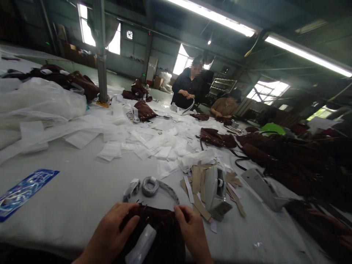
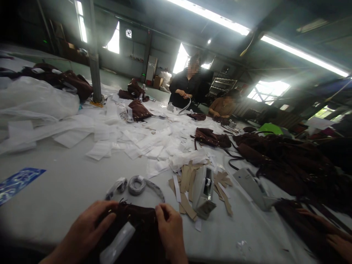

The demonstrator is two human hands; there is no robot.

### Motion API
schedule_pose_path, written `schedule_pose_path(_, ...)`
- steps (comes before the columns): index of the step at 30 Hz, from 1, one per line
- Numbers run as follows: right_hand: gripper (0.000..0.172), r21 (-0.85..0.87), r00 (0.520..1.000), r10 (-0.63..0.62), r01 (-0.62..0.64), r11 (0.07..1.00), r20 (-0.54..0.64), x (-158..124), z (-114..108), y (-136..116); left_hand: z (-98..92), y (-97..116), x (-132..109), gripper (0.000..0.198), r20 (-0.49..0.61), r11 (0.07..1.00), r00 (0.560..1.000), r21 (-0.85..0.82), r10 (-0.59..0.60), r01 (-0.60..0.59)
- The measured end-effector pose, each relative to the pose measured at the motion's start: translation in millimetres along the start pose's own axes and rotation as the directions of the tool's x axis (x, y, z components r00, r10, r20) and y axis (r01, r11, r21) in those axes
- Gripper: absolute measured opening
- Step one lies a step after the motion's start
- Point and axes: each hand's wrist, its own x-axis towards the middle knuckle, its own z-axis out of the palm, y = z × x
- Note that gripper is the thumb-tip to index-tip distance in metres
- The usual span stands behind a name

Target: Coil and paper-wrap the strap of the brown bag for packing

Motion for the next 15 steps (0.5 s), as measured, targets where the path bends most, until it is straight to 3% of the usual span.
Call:
schedule_pose_path(1, 0.039, -0.114, 0.998, -0.054, 0.051, 0.992, -0.021, 17.8, 1.8, -5.4, -0.5, 5.2, 10.3, 0.031, 0.065, 0.982, 0.990, 0.136, 0.126, -0.134)
schedule_pose_path(3, 0.033, -0.282, 0.992, -0.126, 0.117, 0.952, -0.015, 52.4, 14.8, -14.6, 4.2, 15.0, 25.8, 0.029, 0.247, 0.884, 0.930, 0.318, 0.272, -0.343)
schedule_pose_path(6, 0.029, -0.372, 0.989, -0.147, 0.146, 0.917, 0.026, 92.2, 46.4, -22.7, 16.5, 23.4, 33.8, 0.014, 0.430, 0.719, 0.845, 0.471, 0.320, -0.512)
schedule_pose_path(9, 0.029, -0.449, 0.990, -0.114, 0.142, 0.882, 0.088, 109.4, 74.2, -24.6, 23.5, 23.3, 28.2, 0.006, 0.487, 0.591, 0.765, 0.493, 0.422, -0.639)
schedule_pose_path(11, 0.026, -0.474, 0.989, -0.089, 0.135, 0.870, 0.118, 110.0, 83.0, -23.2, 24.4, 21.0, 20.5, 0.011, 0.484, 0.470, 0.663, 0.469, 0.571, -0.748)
schedule_pose_path(13, 0.021, -0.475, 0.987, -0.080, 0.139, 0.869, 0.141, 105.6, 80.9, -20.8, 24.1, 19.3, 11.0, 0.017, 0.481, 0.367, 0.561, 0.441, 0.674, -0.819)
schedule_pose_path(15, 0.019, -0.456, 0.984, -0.091, 0.154, 0.877, 0.156, 97.8, 67.6, -19.3, 23.7, 19.6, 1.0, 0.023, 0.487, 0.352, 0.523, 0.401, 0.700, -0.845)
